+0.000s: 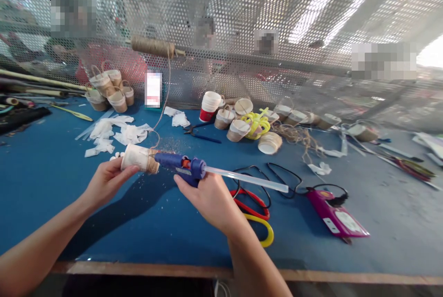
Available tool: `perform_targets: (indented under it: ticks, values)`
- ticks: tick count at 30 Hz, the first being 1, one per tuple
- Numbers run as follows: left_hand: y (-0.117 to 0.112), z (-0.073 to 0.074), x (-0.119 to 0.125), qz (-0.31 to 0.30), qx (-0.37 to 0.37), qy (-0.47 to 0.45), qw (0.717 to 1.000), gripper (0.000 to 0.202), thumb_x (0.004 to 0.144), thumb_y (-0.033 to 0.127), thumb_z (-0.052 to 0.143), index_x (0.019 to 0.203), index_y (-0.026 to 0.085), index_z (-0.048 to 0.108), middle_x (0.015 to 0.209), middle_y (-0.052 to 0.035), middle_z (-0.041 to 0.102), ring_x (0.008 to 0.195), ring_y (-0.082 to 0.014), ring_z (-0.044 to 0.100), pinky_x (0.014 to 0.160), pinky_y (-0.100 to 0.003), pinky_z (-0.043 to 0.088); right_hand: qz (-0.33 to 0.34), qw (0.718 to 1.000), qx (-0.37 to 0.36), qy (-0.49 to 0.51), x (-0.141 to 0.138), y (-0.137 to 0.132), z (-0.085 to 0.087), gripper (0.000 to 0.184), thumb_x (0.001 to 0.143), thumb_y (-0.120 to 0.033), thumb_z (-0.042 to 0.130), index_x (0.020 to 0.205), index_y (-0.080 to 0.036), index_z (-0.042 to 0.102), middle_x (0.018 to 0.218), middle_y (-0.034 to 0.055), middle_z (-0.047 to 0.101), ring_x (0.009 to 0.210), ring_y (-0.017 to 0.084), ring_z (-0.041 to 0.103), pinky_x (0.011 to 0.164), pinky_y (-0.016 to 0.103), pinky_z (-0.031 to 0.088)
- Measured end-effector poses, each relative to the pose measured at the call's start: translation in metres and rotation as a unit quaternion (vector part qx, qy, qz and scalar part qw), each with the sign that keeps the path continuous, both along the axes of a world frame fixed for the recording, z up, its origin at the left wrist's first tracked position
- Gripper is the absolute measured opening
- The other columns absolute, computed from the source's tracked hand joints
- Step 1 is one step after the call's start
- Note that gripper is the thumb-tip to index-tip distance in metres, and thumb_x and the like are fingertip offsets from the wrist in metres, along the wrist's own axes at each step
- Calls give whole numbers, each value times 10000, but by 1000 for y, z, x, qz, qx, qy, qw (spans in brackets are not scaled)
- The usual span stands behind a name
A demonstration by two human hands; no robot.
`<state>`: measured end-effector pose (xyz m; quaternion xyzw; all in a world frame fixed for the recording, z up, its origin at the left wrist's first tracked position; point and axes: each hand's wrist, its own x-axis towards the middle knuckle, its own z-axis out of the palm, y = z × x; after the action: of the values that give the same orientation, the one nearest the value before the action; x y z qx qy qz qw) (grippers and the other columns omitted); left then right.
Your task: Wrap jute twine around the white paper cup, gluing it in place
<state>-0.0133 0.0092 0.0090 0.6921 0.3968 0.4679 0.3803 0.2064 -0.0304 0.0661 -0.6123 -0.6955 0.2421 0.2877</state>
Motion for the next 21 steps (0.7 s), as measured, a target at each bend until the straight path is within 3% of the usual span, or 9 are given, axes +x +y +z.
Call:
perform_targets:
  ticks: [6, 12, 18, 21]
  values:
    - [0, 1, 2, 27, -7, -5, 1000, 171, 761, 283, 563, 776, 146, 666, 613, 0, 624, 538, -118, 502, 516, -227, 409, 15, 999, 18, -38, -1, -2, 1, 194, 733, -330, 505, 695, -174, 613, 502, -13, 502, 482, 138, 487, 497, 262, 435]
    - [0, 0, 2, 38, -17, 2, 999, 197, 767, 309, 546, 760, 143, 652, 531, 24, 535, 482, -92, 401, 465, -211, 343, 31, 997, 13, -65, -5, -6, 13, 213, 750, -294, 476, 729, -165, 644, 531, 6, 553, 501, 142, 511, 511, 256, 454]
    - [-1, 2, 2, 45, -29, 7, 999, 202, 765, 315, 534, 739, 144, 638, 520, 21, 523, 484, -97, 394, 465, -214, 330, 92, 987, 60, -113, -5, -7, 18, 228, 758, -250, 439, 704, -182, 650, 525, 10, 540, 517, 140, 510, 529, 257, 448]
    - [-2, 2, 3, 35, -41, -2, 999, 210, 773, 324, 539, 783, 144, 646, 583, -2, 573, 535, -115, 447, 513, -233, 369, 89, 988, 70, -104, -6, -6, 19, 224, 756, -249, 439, 668, -193, 636, 519, 14, 533, 515, 147, 508, 533, 270, 453]
